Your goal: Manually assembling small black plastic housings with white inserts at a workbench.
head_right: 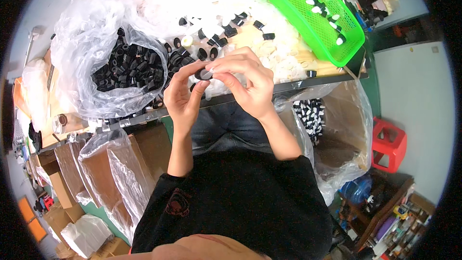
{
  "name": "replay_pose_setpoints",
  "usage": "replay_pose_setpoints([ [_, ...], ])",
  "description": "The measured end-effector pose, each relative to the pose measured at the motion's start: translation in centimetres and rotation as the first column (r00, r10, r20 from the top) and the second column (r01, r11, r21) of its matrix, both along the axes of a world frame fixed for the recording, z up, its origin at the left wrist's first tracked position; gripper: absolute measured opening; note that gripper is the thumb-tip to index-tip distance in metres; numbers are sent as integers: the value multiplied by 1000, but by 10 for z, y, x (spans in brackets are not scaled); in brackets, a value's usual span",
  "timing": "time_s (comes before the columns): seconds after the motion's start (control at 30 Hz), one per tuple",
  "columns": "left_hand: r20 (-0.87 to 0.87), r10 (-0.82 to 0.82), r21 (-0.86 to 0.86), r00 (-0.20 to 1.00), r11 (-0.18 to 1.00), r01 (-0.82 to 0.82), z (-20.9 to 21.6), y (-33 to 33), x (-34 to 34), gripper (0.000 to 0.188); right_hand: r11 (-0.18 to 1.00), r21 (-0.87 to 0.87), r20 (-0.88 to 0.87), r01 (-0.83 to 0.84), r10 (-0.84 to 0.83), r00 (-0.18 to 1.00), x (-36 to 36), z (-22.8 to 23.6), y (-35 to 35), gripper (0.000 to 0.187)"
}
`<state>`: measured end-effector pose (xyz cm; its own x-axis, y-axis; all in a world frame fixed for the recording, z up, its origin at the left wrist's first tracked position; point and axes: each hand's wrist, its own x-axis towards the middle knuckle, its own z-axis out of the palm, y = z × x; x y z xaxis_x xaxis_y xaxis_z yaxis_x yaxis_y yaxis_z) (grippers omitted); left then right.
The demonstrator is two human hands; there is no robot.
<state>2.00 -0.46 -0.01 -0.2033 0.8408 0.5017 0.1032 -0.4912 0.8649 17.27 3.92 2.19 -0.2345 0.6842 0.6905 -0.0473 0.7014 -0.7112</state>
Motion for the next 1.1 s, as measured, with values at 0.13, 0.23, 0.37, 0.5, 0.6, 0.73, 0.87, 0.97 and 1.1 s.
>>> replay_pose_setpoints([
  [0.13, -78, 20, 28, 997, 999, -18, 0, -1, -3, 29, 997, 50, -22, 51, -50, 998, 0, -2, -1, 9],
  [0.23, -98, 24, 40, 995, 999, -20, 2, -2, -3, 29, 998, 38, -1, 52, -52, 999, 0, -1, -1, 8],
  [0.37, -167, -15, 50, 986, 998, 23, 2, -4, -7, 28, 979, 180, 156, 98, -127, 980, 2, 5, -1, 9],
  [0.5, -223, 11, 101, 975, 995, 12, 7, -1, -8, 29, 962, 238, 243, 137, -195, 950, -3, 5, -4, 11],
  [0.6, -256, 47, 140, 966, 990, -11, 7, 0, -7, 28, 962, 240, 280, 130, -197, 940, -1, 2, -2, 11],
  [0.73, -343, 93, 98, 935, 993, -63, 7, -2, -11, 27, 985, 146, 285, 93, -132, 949, -3, -2, 0, 10],
  [0.87, -305, 135, -55, 943, 986, -159, -5, -10, -12, 28, 949, -237, 61, -208, 228, 972, 4, -28, 36, 15],
  [0.97, -253, 165, -122, 953, 972, -201, -11, -13, -14, 28, 877, -458, 241, 142, -31, 970, 4, -58, 76, 14],
  [1.1, -260, 198, -149, 945, 959, -242, -10, -13, -17, 26, 929, 54, 658, 365, -308, 687, 3, -69, 98, 20],
])
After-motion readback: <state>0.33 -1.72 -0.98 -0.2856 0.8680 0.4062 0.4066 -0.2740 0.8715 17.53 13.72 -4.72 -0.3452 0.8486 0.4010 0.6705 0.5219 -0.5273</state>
